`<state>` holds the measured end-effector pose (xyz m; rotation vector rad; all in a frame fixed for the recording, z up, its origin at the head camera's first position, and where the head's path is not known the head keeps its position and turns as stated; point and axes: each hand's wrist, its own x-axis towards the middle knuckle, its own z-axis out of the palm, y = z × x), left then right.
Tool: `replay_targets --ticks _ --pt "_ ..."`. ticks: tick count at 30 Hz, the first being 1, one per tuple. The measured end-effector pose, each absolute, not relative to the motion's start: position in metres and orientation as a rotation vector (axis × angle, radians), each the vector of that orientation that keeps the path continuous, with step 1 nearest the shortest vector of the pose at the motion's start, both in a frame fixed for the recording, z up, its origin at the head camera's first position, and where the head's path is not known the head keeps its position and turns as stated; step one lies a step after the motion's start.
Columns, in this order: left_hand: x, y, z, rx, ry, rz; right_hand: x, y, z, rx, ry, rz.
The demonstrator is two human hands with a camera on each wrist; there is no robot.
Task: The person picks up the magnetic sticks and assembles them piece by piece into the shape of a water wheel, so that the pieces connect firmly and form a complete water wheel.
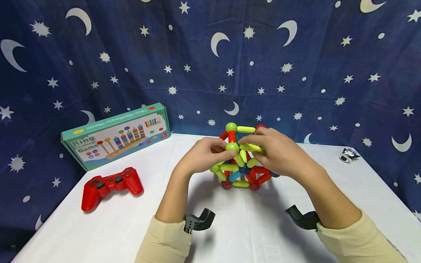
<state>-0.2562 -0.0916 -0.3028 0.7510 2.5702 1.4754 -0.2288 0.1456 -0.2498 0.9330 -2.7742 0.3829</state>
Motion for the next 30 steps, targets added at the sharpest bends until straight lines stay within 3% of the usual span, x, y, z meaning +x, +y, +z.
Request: replay_targets --ticks 30 --pt "-0.2578 -0.0917 -0.3032 0.761 2.58 1.455 -0.229 0.15 -0.2539 0.946 -2.757 0.39"
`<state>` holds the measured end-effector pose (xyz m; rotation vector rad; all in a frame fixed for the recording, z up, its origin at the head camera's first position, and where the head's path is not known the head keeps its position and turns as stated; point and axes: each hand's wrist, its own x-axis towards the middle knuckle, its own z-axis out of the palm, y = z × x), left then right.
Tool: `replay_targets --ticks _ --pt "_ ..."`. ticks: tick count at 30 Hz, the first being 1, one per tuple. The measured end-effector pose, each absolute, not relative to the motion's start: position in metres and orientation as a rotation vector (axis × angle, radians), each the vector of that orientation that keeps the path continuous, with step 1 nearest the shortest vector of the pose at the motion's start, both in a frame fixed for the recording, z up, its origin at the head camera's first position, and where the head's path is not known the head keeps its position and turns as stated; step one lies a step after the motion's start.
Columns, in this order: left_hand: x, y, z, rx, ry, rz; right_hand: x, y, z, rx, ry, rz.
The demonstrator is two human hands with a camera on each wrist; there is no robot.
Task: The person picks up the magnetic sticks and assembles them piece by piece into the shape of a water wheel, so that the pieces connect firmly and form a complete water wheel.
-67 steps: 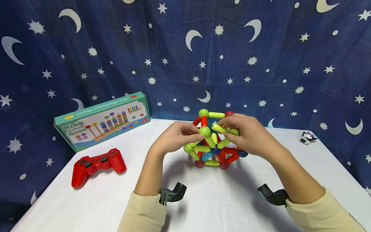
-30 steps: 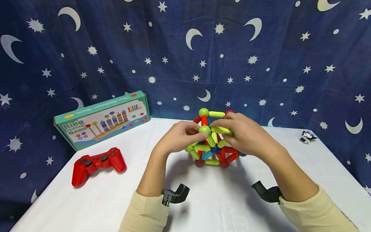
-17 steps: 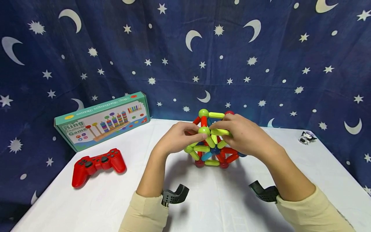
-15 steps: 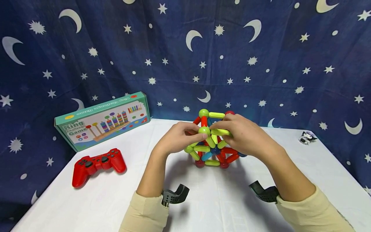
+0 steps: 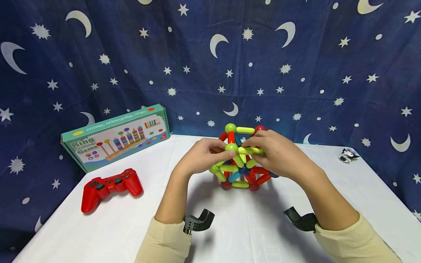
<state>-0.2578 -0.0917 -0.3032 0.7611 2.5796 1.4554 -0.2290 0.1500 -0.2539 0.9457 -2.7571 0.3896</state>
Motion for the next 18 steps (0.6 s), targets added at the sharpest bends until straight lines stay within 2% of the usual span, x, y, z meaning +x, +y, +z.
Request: replay_targets --ticks 7,18 --pt "-0.26 -0.093 -0.304 0.763 2.587 1.46 -0.228 0.158 -0.26 0.923 -2.705 0.566" --pt "-0.261 -0.093 -0.305 0.748 2.596 1.452 -0.224 0.185 -0.281 0.742 -2.576 0.812"
